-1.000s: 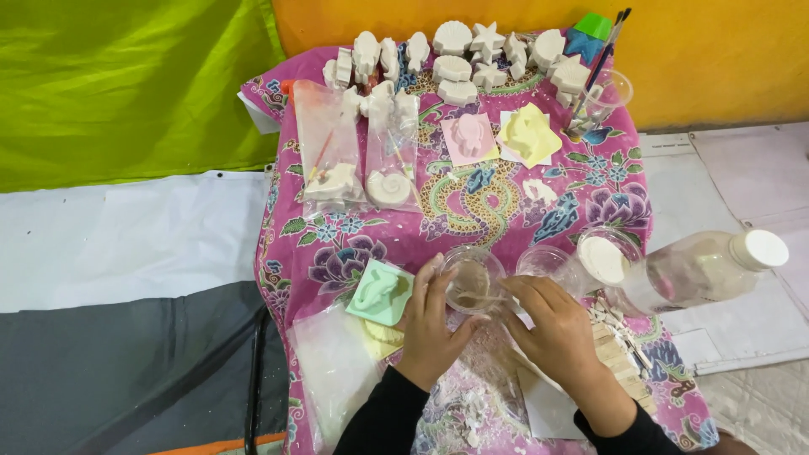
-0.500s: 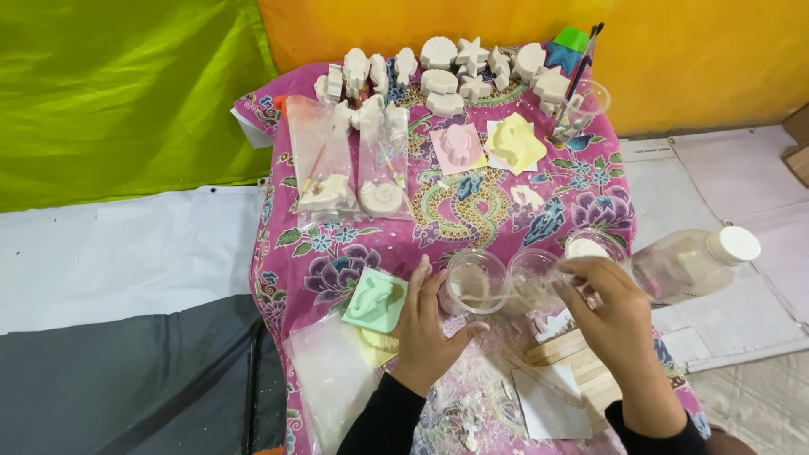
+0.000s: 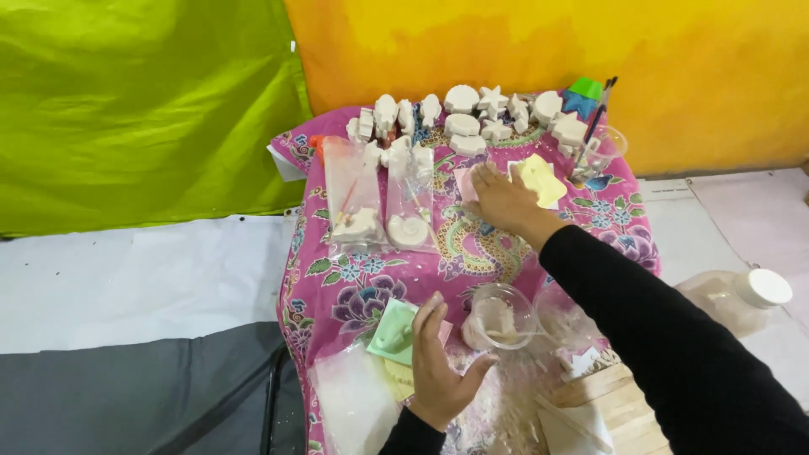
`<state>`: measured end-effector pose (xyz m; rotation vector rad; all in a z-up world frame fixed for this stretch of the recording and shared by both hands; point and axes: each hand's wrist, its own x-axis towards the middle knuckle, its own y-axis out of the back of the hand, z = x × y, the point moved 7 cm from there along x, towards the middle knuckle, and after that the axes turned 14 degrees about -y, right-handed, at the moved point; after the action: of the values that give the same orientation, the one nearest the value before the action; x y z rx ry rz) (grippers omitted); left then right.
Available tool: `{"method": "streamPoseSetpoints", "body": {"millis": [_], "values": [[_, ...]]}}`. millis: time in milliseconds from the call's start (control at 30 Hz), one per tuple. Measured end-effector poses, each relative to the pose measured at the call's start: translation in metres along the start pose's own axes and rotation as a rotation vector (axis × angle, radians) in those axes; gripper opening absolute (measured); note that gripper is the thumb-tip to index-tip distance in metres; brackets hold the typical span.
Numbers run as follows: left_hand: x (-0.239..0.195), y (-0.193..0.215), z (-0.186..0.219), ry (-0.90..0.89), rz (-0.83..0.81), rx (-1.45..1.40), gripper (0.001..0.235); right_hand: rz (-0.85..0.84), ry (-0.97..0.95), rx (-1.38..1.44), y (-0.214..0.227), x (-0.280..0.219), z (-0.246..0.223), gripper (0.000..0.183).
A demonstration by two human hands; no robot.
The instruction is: The person cleans the edges of a small white figure using a wooden stick. They then handle various craft supplies including silicone molds and a plastic bag on a decorated table.
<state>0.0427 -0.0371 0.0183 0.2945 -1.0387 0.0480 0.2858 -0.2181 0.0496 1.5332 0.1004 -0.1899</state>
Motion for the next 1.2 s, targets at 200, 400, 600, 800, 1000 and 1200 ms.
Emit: {"method": "streamPoseSetpoints", "body": {"millis": [200, 400, 600, 800, 1000, 1200], "values": [[0.001, 0.001, -0.001, 0.034, 0.004, -0.038, 0.081, 0.021, -0.051, -0.03, -0.015, 0.009, 0.004, 0.068], [0.003, 0.004, 0.002, 0.005, 0.006, -0.03, 0.076, 0.181, 0.002, -0.053, -0.028, 0.029, 0.016, 0.055], [0.004, 0.005, 0.001, 0.037, 0.009, -0.045, 0.075, 0.388, 0.114, 0.024, -0.029, 0.04, 0.029, 0.045], [0.003, 0.006, 0.0, 0.032, 0.025, -0.049, 0.073, 0.322, 0.054, 0.122, -0.002, 0.034, 0.021, 0.05], [0.006, 0.01, 0.001, 0.035, 0.044, -0.046, 0.073, 0.246, -0.027, 0.047, 0.0, 0.033, 0.01, 0.043], [0.005, 0.009, 0.0, 0.063, 0.03, -0.047, 0.073, 0.201, -0.122, 0.119, 0.015, 0.027, 0.001, 0.042]]}}
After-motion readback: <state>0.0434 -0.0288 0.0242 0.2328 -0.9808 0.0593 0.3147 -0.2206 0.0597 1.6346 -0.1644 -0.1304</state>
